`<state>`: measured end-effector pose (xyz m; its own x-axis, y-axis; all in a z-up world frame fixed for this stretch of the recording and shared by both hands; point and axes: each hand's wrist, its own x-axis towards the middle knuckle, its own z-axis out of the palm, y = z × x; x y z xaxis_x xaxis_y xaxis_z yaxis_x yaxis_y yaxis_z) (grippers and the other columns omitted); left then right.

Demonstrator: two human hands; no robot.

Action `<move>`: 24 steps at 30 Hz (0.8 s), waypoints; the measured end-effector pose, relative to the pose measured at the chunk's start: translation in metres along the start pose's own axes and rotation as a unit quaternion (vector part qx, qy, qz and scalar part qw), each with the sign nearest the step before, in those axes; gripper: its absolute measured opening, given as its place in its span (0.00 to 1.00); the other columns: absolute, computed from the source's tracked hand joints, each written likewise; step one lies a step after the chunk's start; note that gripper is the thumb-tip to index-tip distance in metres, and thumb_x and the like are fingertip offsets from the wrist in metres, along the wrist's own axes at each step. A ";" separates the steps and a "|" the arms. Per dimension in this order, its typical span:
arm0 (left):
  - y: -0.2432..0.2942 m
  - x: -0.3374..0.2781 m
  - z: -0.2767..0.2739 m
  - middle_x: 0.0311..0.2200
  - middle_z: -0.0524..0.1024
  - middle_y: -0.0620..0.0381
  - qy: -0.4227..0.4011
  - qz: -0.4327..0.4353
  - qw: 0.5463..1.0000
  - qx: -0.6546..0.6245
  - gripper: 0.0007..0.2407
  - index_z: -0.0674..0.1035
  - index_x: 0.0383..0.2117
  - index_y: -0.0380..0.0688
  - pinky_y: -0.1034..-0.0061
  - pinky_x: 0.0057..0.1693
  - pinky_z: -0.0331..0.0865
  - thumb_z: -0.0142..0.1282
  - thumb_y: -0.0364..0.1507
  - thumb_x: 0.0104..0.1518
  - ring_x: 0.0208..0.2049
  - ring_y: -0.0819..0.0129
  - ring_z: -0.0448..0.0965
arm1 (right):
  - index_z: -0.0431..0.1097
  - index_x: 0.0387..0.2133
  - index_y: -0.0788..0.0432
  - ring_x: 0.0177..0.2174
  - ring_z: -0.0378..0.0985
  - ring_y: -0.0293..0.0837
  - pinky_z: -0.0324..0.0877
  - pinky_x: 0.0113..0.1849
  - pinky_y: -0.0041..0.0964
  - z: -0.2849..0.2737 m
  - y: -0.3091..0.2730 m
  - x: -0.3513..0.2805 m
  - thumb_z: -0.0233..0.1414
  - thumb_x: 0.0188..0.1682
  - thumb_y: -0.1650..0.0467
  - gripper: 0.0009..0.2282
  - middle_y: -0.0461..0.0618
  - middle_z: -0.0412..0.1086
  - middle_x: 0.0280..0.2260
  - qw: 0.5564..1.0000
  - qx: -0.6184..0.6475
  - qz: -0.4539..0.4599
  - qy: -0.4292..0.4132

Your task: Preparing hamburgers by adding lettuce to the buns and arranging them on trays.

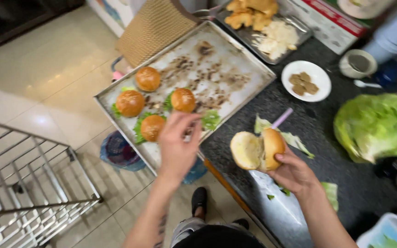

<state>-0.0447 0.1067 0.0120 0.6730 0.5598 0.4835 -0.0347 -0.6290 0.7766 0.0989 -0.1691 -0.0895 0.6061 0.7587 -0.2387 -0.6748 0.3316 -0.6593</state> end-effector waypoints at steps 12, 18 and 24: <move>-0.193 -0.074 -0.183 0.27 0.82 0.55 0.152 -0.264 0.935 0.182 0.07 0.83 0.36 0.37 0.75 0.33 0.71 0.60 0.24 0.54 0.23 0.68 0.78 | 0.68 0.47 0.62 0.55 0.69 0.64 0.56 0.55 0.80 0.019 0.013 0.076 0.50 0.39 0.75 0.19 0.63 0.69 0.53 0.991 0.064 0.041 0.106; -0.321 -0.149 -0.180 0.23 0.81 0.55 0.149 -0.448 0.861 0.189 0.09 0.86 0.33 0.42 0.69 0.35 0.71 0.59 0.31 0.53 0.24 0.61 0.78 | 0.55 0.61 0.62 0.61 0.62 0.62 0.53 0.61 0.73 0.065 0.014 0.085 0.41 0.38 0.69 0.31 0.62 0.60 0.59 0.985 -0.081 0.056 0.138; -0.382 -0.141 -0.169 0.34 0.85 0.56 0.133 -0.545 0.810 0.171 0.11 0.86 0.37 0.45 0.67 0.43 0.74 0.59 0.35 0.53 0.34 0.59 0.83 | 0.63 0.60 0.71 0.53 0.70 0.73 0.69 0.51 0.68 0.057 0.008 0.078 0.62 0.48 0.79 0.26 0.77 0.65 0.54 0.998 0.064 0.025 -0.007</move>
<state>-0.2509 0.3590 -0.2841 -0.0185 0.9509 -0.3090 0.7105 0.2300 0.6651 0.1165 -0.0757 -0.0729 0.5646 0.7835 -0.2597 -0.7535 0.3609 -0.5496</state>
